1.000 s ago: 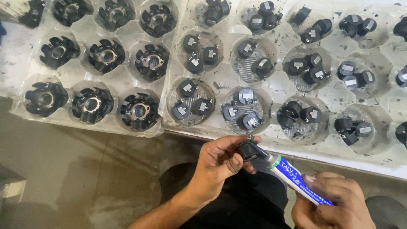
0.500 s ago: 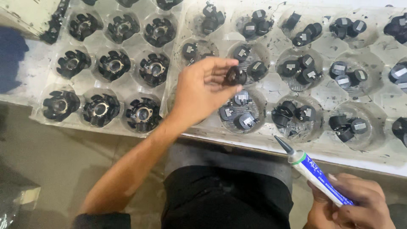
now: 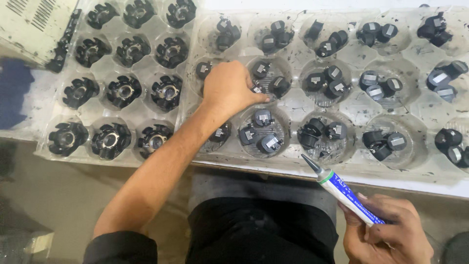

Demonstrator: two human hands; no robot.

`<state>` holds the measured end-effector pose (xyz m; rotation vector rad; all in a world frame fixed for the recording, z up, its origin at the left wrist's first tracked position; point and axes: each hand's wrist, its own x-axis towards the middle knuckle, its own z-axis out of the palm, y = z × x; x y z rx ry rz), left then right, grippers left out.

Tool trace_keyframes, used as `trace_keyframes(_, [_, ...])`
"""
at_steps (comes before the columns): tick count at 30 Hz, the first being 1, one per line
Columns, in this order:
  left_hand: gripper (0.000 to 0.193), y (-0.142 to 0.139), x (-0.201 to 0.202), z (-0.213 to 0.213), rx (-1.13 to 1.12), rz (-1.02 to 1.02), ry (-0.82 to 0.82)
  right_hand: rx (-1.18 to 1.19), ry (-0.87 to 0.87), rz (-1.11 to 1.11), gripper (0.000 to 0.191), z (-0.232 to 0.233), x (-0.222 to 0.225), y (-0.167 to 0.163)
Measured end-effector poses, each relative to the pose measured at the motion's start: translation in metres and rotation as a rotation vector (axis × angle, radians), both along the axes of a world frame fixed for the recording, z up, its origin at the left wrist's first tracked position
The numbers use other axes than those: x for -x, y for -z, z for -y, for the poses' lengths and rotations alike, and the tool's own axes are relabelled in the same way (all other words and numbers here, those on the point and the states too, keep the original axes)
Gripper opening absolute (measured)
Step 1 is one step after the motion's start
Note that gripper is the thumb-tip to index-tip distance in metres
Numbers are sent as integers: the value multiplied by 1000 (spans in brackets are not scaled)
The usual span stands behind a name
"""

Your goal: The person picks small black cylindrical components one at a time from a plastic tray, applies a dab of adhesive from a tube to each component, and places the treated component back into the tray. They occasionally wipe the adhesive tube nozzle with a blue cloth.

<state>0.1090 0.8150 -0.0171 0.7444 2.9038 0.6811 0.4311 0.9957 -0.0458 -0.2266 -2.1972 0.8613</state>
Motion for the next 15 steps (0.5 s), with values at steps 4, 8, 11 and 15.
trace_keyframes(4, [51, -7, -6, -2, 35, -43, 36, 20, -27, 15, 41, 3, 2, -2])
trace_keyframes(8, [50, -3, -3, -14, -156, -152, 232, 92, -60, -20, 40, 0, 1, 4])
trace_keyframes(11, [37, 5, 12, -33, -105, -200, 397, 91, -114, -58, 38, -1, 2, 8])
trace_keyframes(15, [32, 6, 28, -55, 133, -157, 437, 108, -71, -67, 39, 6, 1, 11])
